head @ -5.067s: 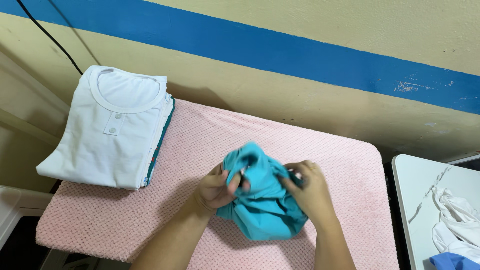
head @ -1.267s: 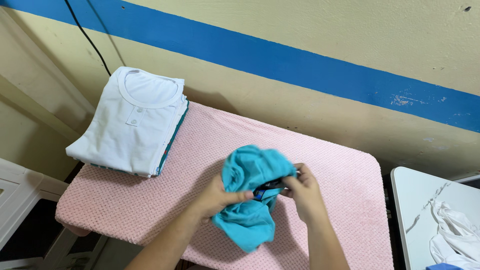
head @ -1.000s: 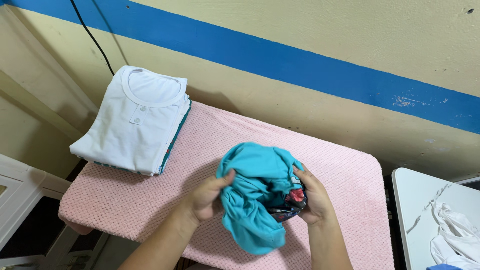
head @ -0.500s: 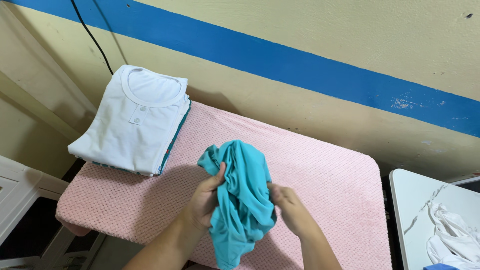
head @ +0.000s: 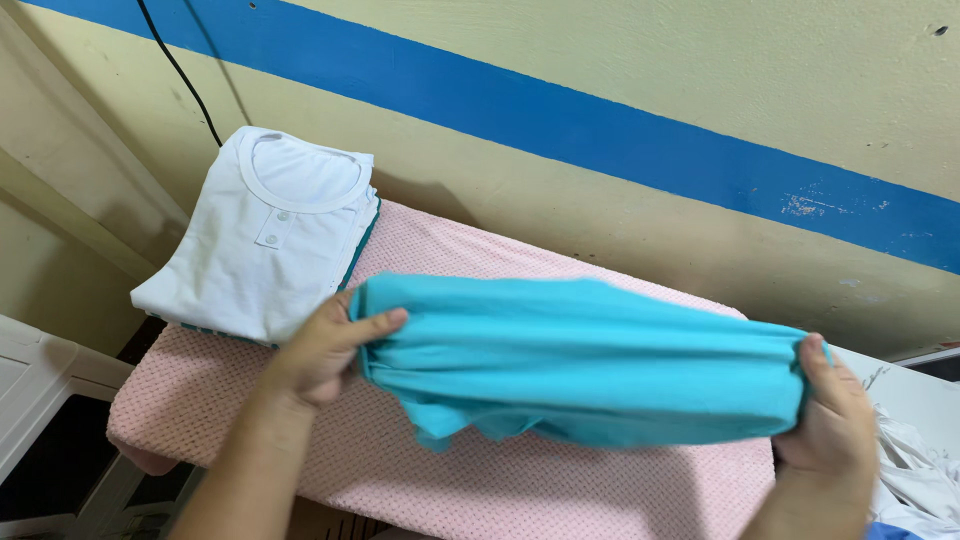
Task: The person folds several t-shirts one by one on a pink mat. They smooth each shirt, fold the sides and bottom, then stack the folded shirts on the left side of the mat.
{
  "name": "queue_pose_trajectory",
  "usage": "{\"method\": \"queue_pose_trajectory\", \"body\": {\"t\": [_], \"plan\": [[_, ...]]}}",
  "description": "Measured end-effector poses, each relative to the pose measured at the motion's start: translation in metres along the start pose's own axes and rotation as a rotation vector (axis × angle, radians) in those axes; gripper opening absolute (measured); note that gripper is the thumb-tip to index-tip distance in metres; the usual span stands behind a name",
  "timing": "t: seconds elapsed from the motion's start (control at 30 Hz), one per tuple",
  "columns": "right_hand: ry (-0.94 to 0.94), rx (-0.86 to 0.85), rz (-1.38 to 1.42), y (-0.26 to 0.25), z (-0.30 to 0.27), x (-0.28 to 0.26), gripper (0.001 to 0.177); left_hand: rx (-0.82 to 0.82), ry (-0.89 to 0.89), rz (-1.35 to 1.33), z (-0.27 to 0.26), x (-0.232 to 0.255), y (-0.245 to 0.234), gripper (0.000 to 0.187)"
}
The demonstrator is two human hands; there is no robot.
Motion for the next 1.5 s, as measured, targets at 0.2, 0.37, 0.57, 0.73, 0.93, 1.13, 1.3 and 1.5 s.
{"method": "queue_pose_trajectory", "body": {"t": [0.2, 0.37, 0.57, 0.73, 0.93, 1.13, 1.3, 1.5], "plan": [[-0.043, -0.015, -0.057, -0.068, -0.010, -0.013, 0.042, -0.022, 0.061, 0.105, 0.011, 0.032, -0.025, 0.038], [-0.170, -0.228, 0.247, -0.055, -0.006, 0.019, 0.042, -0.154, 0.170, -0.139, 0.030, 0.016, 0.023, 0.058], [0.093, -0.033, -0.056, -0.084, 0.017, 0.091, 0.043, -0.062, 0.136, 0.139, 0.062, -0.030, 0.002, 0.036], [0.005, 0.086, 0.111, -0.107, 0.006, 0.074, 0.040, -0.048, 0.120, -0.029, 0.064, -0.024, -0.033, 0.037], [0.025, 0.158, 0.074, -0.097, 0.010, 0.086, 0.043, 0.024, 0.070, -0.187, 0.056, -0.030, -0.030, 0.068], [0.246, 0.397, -0.195, -0.102, 0.014, 0.132, 0.041, 0.144, 0.445, 0.578, 0.047, -0.011, -0.035, 0.071], [0.222, 0.449, -0.181, -0.105, 0.009, 0.131, 0.037, 0.370, 0.536, 0.978, 0.011, -0.001, -0.036, 0.024], [0.318, 0.363, -0.214, -0.128, 0.015, 0.153, 0.042, 0.038, -0.169, 1.449, -0.005, -0.069, -0.004, 0.057]]}}
Point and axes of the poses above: each hand's wrist, its own z-axis towards the middle knuckle, its own y-axis out of the palm, x = y × z, the point moved 9 cm from there along z, towards the middle knuckle, and after that the axes turned 6 degrees about -z, right-handed, at the moved point
